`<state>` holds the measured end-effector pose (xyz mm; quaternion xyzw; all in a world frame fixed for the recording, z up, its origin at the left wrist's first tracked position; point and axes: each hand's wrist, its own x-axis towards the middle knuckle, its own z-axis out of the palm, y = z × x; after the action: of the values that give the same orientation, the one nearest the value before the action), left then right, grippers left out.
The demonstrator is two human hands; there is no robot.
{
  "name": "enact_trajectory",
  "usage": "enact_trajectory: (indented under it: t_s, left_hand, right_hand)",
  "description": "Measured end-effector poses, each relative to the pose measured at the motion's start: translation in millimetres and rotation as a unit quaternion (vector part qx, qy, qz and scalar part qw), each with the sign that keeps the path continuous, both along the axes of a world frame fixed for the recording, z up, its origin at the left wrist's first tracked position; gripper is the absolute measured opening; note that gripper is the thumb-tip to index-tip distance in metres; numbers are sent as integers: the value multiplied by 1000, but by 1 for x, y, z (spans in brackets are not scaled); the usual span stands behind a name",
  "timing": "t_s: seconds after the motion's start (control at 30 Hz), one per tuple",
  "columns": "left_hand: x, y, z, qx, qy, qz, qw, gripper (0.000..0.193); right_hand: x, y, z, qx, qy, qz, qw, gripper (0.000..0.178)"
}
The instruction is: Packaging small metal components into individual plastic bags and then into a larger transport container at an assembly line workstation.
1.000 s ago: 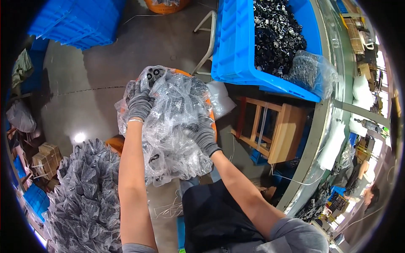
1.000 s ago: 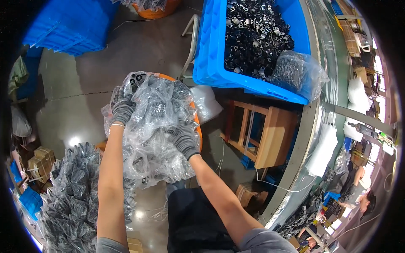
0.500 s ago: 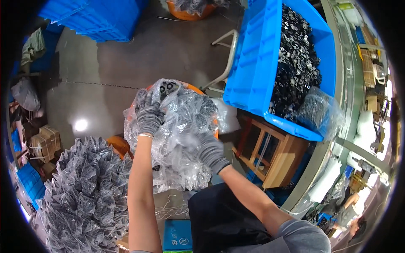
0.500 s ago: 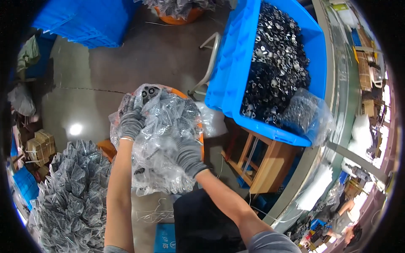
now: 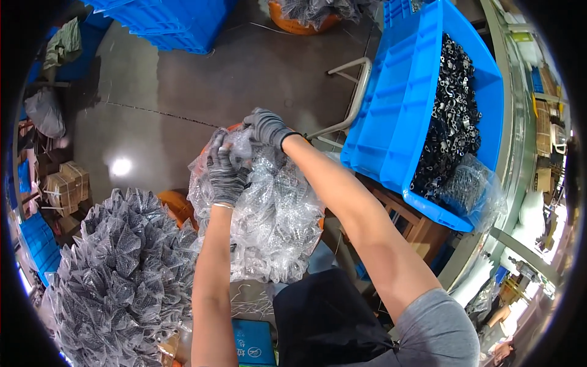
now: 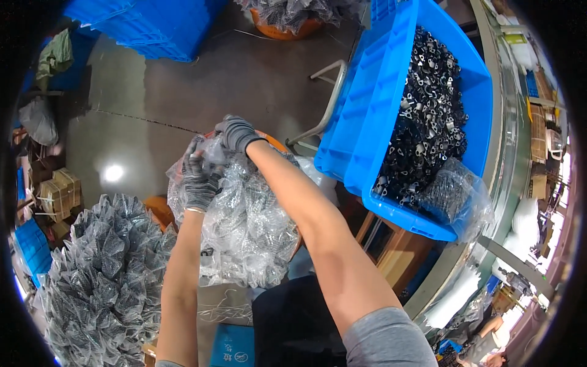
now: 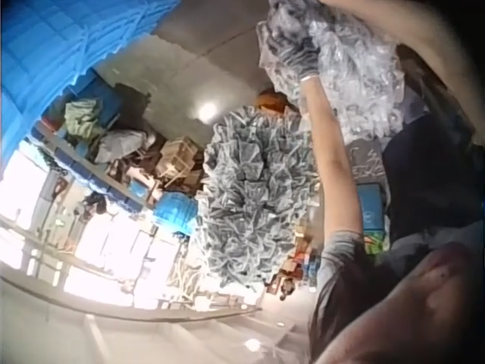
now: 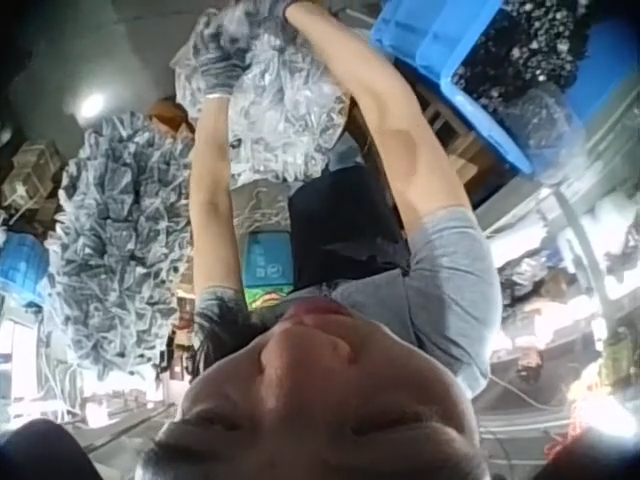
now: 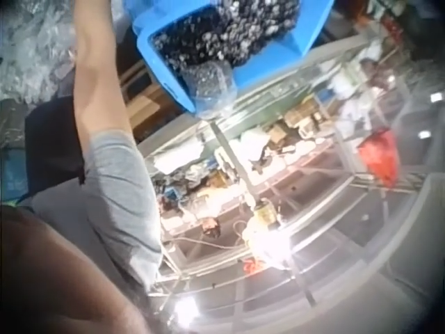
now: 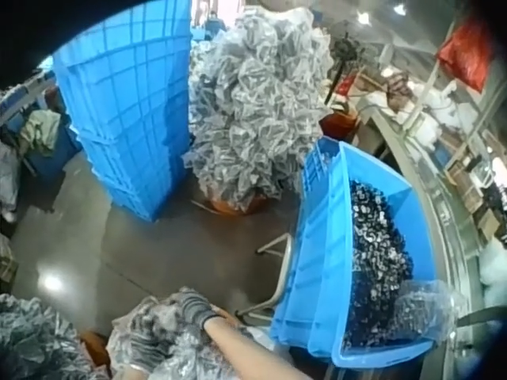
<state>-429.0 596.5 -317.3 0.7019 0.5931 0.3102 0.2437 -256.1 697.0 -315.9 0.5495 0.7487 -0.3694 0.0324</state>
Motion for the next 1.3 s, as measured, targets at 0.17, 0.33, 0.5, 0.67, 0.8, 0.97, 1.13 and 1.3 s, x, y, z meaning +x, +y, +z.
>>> enact_trajectory:
  t_s: [0.17,0.33,0.5,0.67,0.8,0.97,1.13,1.3]
  left_hand:
    - [23,7,16,21,-59,63,996,55]
    - [-17,4,0,-157,282,-98,941,63]
    - [-3,-28,33,-75,224,-177,955,60]
    - [-30,-97,32,4,151,-132,980,52]
    - [-62,-138,-7,50,143,-142,978,49]
    - [-77,-104,17,-49,-63,-227,971,47]
    - [-30,-96,51,-146,55,-79,985,47]
    - [-22,-111,23,-69,160,-56,983,52]
  right_hand:
    - [44,-24,-4,31,298,-157,941,24]
    - [55,-59,77,12,409,-240,880,23]
    - [80,-100,162,7,355,-238,904,22]
    - [60,-137,172,44,396,-220,890,22]
    - [-1,-204,117,212,270,-40,938,19]
    - [-42,-251,53,-110,79,79,988,34]
    - [-50,-254,65,-137,33,96,985,36]
    - [-24,-263,103,16,105,1,994,44]
